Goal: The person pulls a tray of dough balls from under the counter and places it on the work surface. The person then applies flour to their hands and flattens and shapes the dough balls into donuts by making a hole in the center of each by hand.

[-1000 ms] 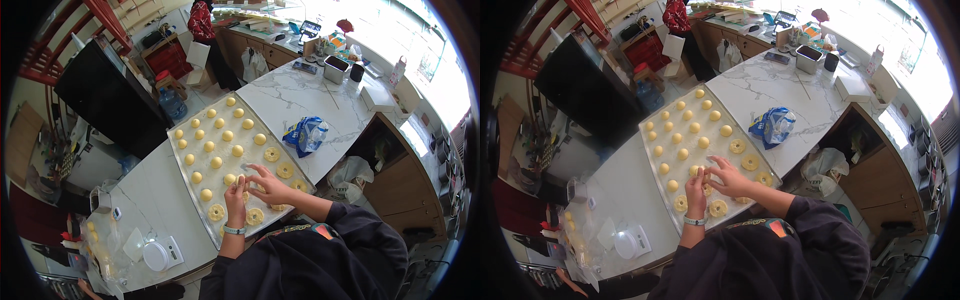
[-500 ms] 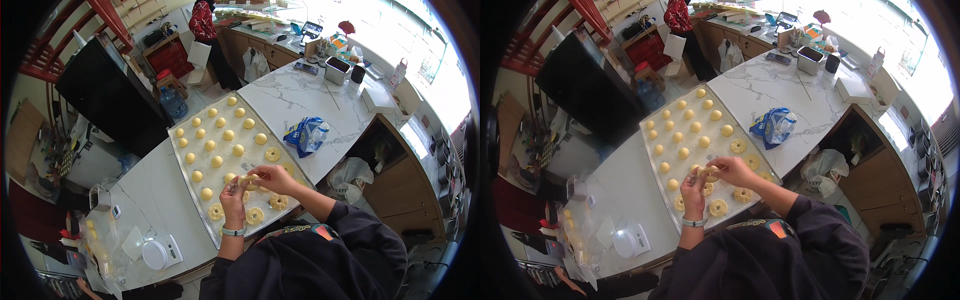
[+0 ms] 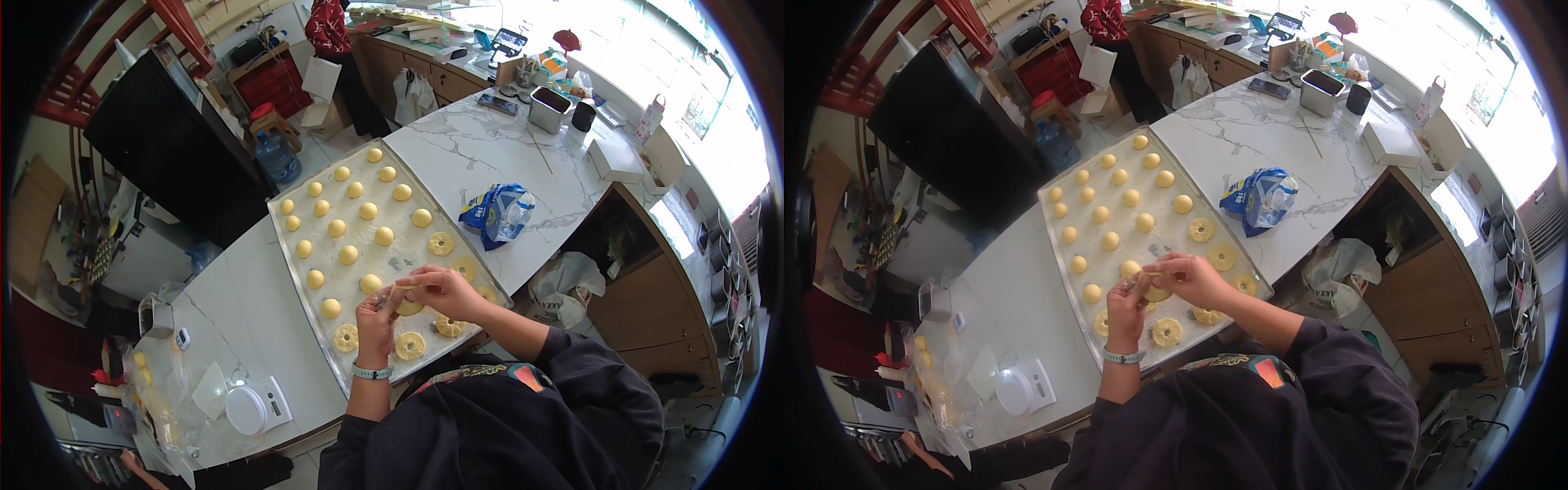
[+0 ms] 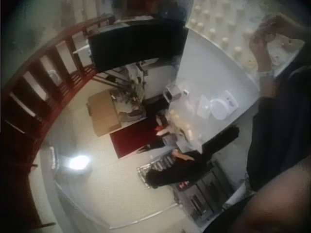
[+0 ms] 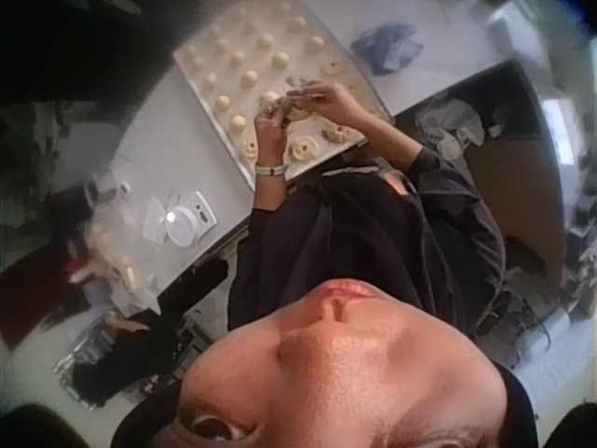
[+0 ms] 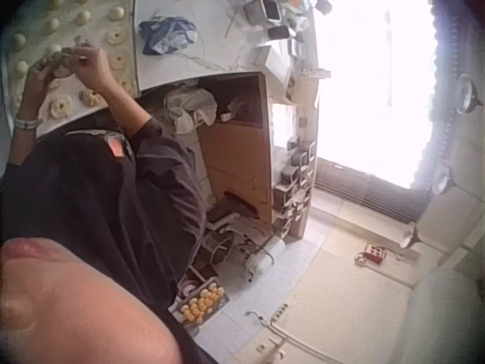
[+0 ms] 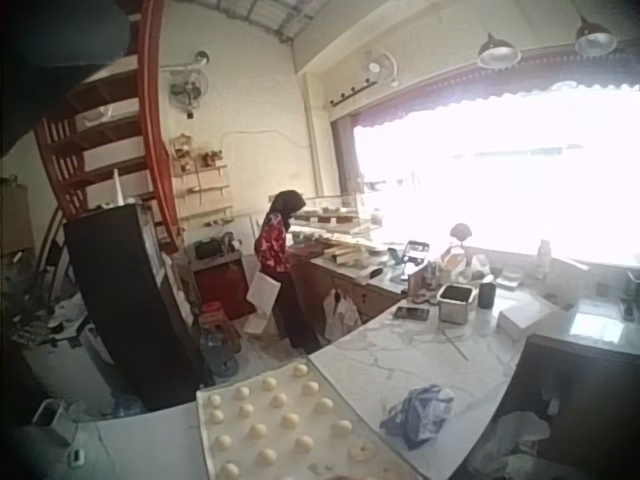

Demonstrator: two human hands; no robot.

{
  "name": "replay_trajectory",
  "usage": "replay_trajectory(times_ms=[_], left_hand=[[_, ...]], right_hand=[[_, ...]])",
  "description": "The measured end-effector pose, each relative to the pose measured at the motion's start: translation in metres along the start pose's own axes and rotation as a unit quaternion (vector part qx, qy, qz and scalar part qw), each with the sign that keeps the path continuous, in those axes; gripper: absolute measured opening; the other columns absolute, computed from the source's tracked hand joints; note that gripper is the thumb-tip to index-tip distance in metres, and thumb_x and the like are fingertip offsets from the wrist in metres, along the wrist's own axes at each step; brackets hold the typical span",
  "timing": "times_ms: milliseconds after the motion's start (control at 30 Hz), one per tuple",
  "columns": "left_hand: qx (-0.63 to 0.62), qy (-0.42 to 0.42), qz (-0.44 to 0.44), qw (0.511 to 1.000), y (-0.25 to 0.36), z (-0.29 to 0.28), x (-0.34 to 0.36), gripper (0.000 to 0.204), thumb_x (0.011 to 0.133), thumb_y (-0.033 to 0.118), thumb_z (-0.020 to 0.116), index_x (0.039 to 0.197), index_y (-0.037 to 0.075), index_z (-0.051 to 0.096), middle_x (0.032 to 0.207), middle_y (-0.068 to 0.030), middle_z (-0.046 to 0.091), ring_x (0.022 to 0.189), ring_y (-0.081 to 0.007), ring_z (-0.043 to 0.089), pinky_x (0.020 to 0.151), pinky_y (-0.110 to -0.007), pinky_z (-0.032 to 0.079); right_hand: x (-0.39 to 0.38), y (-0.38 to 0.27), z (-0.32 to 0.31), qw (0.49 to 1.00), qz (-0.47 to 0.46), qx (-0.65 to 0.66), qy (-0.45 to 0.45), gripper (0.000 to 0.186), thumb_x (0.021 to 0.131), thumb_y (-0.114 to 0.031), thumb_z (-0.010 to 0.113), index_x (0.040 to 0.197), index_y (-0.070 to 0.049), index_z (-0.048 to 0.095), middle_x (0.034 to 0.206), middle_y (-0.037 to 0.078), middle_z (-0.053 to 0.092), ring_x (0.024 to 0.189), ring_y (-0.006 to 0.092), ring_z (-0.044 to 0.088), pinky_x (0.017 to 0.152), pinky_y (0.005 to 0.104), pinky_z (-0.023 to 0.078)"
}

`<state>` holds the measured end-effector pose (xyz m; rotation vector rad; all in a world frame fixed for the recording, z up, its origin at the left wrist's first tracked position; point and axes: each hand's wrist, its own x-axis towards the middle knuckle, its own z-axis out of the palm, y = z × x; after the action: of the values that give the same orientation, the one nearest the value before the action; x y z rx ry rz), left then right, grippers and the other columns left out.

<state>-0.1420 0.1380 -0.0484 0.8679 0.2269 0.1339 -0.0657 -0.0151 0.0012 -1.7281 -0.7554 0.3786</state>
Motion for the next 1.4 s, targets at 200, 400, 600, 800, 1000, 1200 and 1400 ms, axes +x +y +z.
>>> replay_trajectory(times_ms=[200, 400, 600, 800, 1000, 1200, 1400], left_hand=[[-0.001, 0.051, 0.007, 0.999, 0.007, 0.015, -0.004, 0.018, 0.082, 0.007, 0.064, 0.097, -0.003, 0.062, 0.088, -0.0093, 0.065, 0.076, -0.0133, 0.063, 0.066, -0.023, 0.051], [0.002, 0.069, 0.038, 0.997, 0.008, 0.004, -0.002, 0.018, 0.084, 0.008, 0.062, 0.097, -0.004, 0.062, 0.088, -0.0089, 0.065, 0.075, -0.0124, 0.062, 0.065, -0.022, 0.049], [0.011, 0.036, 0.019, 0.999, 0.015, 0.009, -0.003, 0.018, 0.084, 0.01, 0.062, 0.096, -0.003, 0.063, 0.087, -0.0087, 0.066, 0.073, -0.012, 0.061, 0.062, -0.021, 0.046], [0.005, 0.003, -0.019, 1.0, 0.01, -0.002, -0.004, 0.015, 0.084, 0.011, 0.062, 0.094, -0.001, 0.064, 0.082, -0.0068, 0.066, 0.072, -0.0113, 0.062, 0.062, -0.022, 0.048], [0.005, 0.012, -0.028, 1.0, 0.015, 0.004, -0.006, 0.016, 0.084, 0.011, 0.063, 0.093, -0.002, 0.064, 0.082, -0.0067, 0.066, 0.073, -0.0112, 0.063, 0.06, -0.02, 0.047], [0.015, 0.035, -0.027, 0.999, 0.017, 0.005, -0.006, 0.016, 0.085, 0.011, 0.062, 0.093, -0.002, 0.064, 0.082, -0.0073, 0.066, 0.07, -0.0118, 0.064, 0.059, -0.02, 0.047], [0.051, 0.004, -0.059, 0.997, 0.015, 0.004, -0.007, 0.017, 0.085, 0.014, 0.061, 0.093, -0.002, 0.063, 0.084, -0.0069, 0.065, 0.07, -0.012, 0.063, 0.063, -0.022, 0.05]], right_hand=[[0.003, 0.012, -0.008, 0.983, 0.064, 0.172, -0.007, 0.023, 0.082, -0.004, 0.063, 0.105, -0.002, 0.064, 0.093, 0.003, 0.065, 0.086, 0.0084, 0.059, 0.077, 0.0224, 0.048], [0.006, 0.008, -0.013, 0.983, 0.1, 0.152, -0.033, 0.022, 0.082, -0.005, 0.063, 0.104, -0.001, 0.064, 0.092, 0.002, 0.065, 0.083, 0.0083, 0.06, 0.076, 0.0223, 0.048], [0.007, -0.005, -0.011, 0.969, 0.113, 0.212, -0.055, 0.024, 0.082, -0.004, 0.063, 0.105, 0.004, 0.061, 0.095, 0.007, 0.064, 0.088, 0.0093, 0.06, 0.078, 0.0227, 0.049], [0.007, -0.002, -0.005, 0.965, 0.119, 0.22, -0.071, 0.025, 0.082, -0.006, 0.064, 0.106, 0.003, 0.061, 0.097, 0.007, 0.064, 0.085, 0.0091, 0.059, 0.079, 0.0237, 0.047], [0.009, 0.002, -0.014, 0.971, 0.137, 0.197, -0.016, 0.025, 0.082, -0.007, 0.065, 0.105, 0.002, 0.062, 0.096, 0.005, 0.063, 0.084, 0.0083, 0.058, 0.077, 0.0219, 0.046], [0.005, 0.006, -0.012, 0.965, 0.139, 0.216, -0.048, 0.023, 0.081, -0.006, 0.066, 0.102, 0.003, 0.063, 0.092, 0.006, 0.064, 0.086, 0.01, 0.06, 0.079, 0.0228, 0.047], [0.0, 0.007, -0.006, 0.982, 0.068, 0.158, -0.079, 0.023, 0.082, -0.005, 0.064, 0.103, 0.003, 0.062, 0.093, 0.005, 0.064, 0.086, 0.011, 0.06, 0.079, 0.0234, 0.048]])
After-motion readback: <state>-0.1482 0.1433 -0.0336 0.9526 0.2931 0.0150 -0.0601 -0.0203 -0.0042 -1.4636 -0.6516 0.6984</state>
